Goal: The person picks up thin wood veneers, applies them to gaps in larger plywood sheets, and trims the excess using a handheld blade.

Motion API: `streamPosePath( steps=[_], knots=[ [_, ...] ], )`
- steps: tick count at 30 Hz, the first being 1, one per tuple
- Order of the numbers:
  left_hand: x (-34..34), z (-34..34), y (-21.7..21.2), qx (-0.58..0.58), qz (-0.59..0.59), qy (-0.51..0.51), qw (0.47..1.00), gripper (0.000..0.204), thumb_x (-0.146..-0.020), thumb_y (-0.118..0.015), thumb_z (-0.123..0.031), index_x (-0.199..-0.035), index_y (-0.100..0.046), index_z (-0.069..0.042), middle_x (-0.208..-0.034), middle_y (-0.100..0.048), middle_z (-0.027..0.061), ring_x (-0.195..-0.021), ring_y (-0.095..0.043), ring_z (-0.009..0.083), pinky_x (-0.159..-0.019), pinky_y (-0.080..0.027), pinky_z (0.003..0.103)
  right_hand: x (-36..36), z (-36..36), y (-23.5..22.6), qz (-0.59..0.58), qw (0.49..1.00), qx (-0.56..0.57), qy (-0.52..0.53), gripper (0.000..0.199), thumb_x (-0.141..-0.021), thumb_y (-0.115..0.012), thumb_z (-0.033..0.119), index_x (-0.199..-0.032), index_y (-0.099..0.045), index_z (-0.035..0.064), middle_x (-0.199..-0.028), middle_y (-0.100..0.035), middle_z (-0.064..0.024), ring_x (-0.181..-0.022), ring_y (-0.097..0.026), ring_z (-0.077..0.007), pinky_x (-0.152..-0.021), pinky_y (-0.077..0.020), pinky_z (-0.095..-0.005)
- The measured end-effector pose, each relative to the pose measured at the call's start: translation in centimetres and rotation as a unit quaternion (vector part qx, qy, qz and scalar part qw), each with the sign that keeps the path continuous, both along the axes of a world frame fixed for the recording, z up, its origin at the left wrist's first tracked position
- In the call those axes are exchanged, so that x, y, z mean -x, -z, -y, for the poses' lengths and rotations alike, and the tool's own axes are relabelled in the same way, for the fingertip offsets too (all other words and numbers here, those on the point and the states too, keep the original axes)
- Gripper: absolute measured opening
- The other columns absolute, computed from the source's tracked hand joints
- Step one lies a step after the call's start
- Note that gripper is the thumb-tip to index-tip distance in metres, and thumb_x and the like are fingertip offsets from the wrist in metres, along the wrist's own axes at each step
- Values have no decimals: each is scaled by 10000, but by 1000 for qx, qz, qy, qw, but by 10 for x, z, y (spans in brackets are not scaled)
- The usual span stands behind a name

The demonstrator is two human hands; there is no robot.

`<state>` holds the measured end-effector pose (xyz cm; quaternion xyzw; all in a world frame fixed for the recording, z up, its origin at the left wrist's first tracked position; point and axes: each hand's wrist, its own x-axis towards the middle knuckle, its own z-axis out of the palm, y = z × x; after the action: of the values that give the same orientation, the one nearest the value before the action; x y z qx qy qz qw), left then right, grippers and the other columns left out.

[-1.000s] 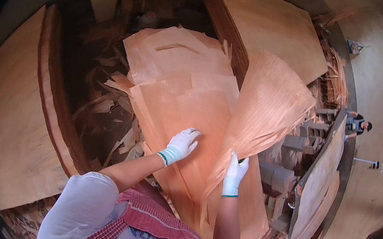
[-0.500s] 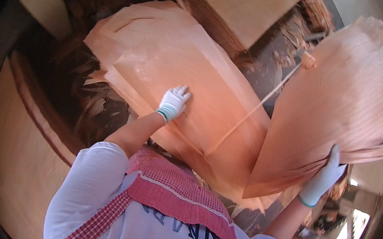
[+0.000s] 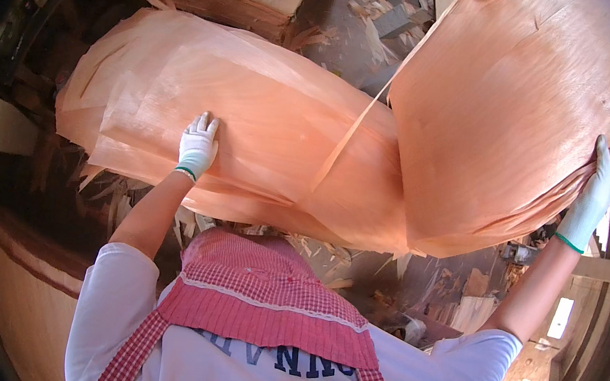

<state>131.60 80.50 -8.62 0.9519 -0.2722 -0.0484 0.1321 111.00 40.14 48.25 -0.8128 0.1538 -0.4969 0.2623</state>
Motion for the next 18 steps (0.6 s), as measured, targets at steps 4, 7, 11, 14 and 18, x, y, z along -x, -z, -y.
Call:
streamPosePath(
  steps=[4,7,11,14,18],
  knots=[
    [6,63,-53,194,12,90,977,619,-846,-634,-403,-1280,-516,23,-1387,-465,209,-1283,-431,370,-1091,-321,441,14,2,3,38,999,-15,5,430,-880,-673,104,-1241,-531,-83,-1157,-625,-141,-1035,-602,-174,-926,-476,-294],
    [22,131,-120,337,-128,153,920,910,-823,-653,-536,-1438,-303,36,-1448,-367,257,-1364,-331,379,-1139,-259,409,-1,18,9,39,998,-33,-20,451,-872,-679,101,-1248,-522,-92,-1165,-618,-144,-1039,-599,-180,-938,-474,-300],
    [31,230,-166,379,-363,128,842,822,-858,-640,-498,-1423,-338,18,-1396,-454,216,-1268,-468,328,-1070,-379,388,3,22,6,49,995,-72,-41,511,-874,-653,83,-1321,-463,-75,-1248,-572,-142,-1098,-573,-210,-982,-444,-306],
    [-16,215,-212,587,-512,103,618,544,-899,-611,-454,-1241,-543,-37,-1135,-596,105,-973,-599,205,-940,-500,365,17,51,8,80,992,-92,-11,521,-876,-644,89,-1331,-449,-75,-1266,-564,-144,-1119,-563,-208,-989,-437,-315],
    [-162,59,-251,779,-340,-21,527,326,-986,-529,-315,-1065,-596,-6,-688,-428,-60,-570,-413,35,-495,-356,167,12,82,15,90,985,-148,-18,528,-869,-650,94,-1333,-456,-64,-1264,-567,-141,-1126,-562,-201,-989,-437,-309]
  ],
)
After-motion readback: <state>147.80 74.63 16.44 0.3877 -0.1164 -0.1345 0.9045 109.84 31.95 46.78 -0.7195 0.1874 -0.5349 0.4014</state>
